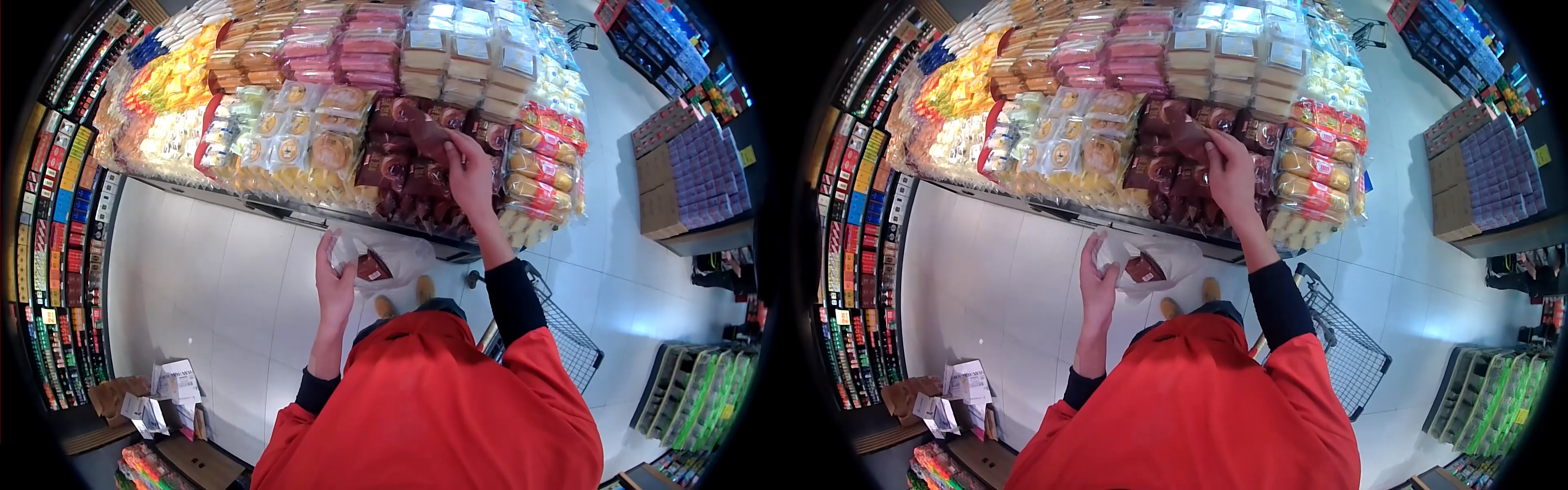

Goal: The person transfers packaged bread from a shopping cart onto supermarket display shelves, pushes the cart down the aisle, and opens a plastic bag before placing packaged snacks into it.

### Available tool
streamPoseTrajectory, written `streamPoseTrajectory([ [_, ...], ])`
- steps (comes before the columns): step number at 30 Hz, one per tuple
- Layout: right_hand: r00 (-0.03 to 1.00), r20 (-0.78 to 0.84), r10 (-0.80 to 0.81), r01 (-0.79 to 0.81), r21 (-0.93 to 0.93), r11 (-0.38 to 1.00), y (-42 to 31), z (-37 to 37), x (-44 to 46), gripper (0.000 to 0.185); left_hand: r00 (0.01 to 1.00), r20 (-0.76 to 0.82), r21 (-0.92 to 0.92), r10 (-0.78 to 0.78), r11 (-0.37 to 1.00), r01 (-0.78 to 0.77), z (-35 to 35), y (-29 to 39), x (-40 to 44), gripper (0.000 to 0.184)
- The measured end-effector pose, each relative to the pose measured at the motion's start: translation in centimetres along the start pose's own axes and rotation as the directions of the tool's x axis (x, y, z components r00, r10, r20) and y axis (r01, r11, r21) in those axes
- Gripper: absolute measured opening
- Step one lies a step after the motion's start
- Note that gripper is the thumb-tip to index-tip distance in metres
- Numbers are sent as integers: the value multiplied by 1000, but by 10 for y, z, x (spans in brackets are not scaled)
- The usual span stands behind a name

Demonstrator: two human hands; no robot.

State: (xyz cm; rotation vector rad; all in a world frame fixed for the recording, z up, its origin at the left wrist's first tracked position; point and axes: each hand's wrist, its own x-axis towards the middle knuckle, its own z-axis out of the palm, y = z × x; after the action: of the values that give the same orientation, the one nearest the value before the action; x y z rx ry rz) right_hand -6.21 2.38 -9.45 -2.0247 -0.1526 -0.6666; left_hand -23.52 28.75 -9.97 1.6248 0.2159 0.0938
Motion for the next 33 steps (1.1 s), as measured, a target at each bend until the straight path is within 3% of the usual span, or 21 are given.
streamPoseTrajectory([
  [1, 1000, 7, -1, 1, 6, 1000, -12, -7, 0, 24, 1000, -3, 14, 18, 1000, -18, -1, 0, 0, 67],
  [2, 934, 126, 333, -356, 378, 855, -27, -17, -3, 23, 1000, -14, 16, 13, 1000, -13, -3, 1, -1, 67],
  [3, 753, 353, 555, -633, 619, 465, -34, -23, -7, 23, 1000, -10, -20, -21, 1000, 21, -3, 6, -2, 67],
  [4, 743, 461, 484, -624, 739, 254, -23, -22, -17, 25, 998, -3, -56, -55, 997, 55, -3, 11, -2, 66],
  [5, 737, 472, 484, -632, 734, 247, -12, -24, -28, 25, 998, -13, -52, -62, 997, 62, -3, 13, -2, 66],
  [7, 697, 660, 279, -651, 746, -139, -16, -28, -47, 26, 999, 14, -39, -52, 998, 53, -4, 16, -2, 64],
  [9, 664, 698, 269, -682, 712, -165, -17, -27, -64, 32, 999, 6, -31, -45, 999, 45, -7, 10, -1, 63],
  [11, 689, 699, 193, -622, 707, -336, -13, -27, -83, 37, 999, 6, -25, -38, 999, 38, -12, 7, -3, 63],
  [13, 637, 732, 242, -638, 677, -367, -13, -27, -97, 39, 999, 9, -63, -39, 997, 40, -12, 10, -5, 63],
  [15, 667, 723, 179, -699, 691, -185, -12, -30, -107, 39, 999, 10, -94, -53, 994, 54, -11, 13, -6, 60],
  [17, 667, 723, 179, -699, 691, -183, -19, -30, -118, 43, 997, 7, -120, -71, 990, 71, -10, 13, -10, 57],
  [19, 594, 775, 217, -673, 626, -393, -36, -26, -122, 44, 997, 3, -69, -82, 994, 82, -10, 13, -10, 46],
  [20, 539, 809, 235, -651, 577, -493, -46, -24, -122, 35, 997, 3, -70, -83, 994, 83, -8, 16, -10, 46],
  [21, 537, 810, 237, -652, 576, -492, -53, -21, -125, 35, 996, 19, -102, -89, 991, 91, -5, 23, -9, 42],
  [23, 488, 866, 107, -643, 440, -627, -66, -15, -131, 45, 995, 28, -135, -96, 986, 99, -2, 33, -9, 38],
  [25, 457, 887, 72, -627, 379, -680, -75, -10, -134, 40, 992, 82, -135, -97, 985, 108, -2, 37, -10, 31],
  [27, 545, 835, 76, -730, 517, -448, -77, 2, -140, 35, 989, 97, -159, -110, 979, 125, -6, 33, -14, 30],
  [28, 493, 844, 212, -776, 537, -330, -82, 4, -142, 35, 985, 122, -184, -121, 973, 142, -8, 31, -16, 28],
  [31, 536, 815, 222, -764, 580, -283, -87, 4, -142, 36, 984, 133, -156, -120, 978, 140, -11, 33, -14, 28],
  [33, 600, 756, 261, -741, 649, -174, -90, -3, -138, 37, 992, 94, -132, -83, 987, 95, -7, 45, -12, 30],
])
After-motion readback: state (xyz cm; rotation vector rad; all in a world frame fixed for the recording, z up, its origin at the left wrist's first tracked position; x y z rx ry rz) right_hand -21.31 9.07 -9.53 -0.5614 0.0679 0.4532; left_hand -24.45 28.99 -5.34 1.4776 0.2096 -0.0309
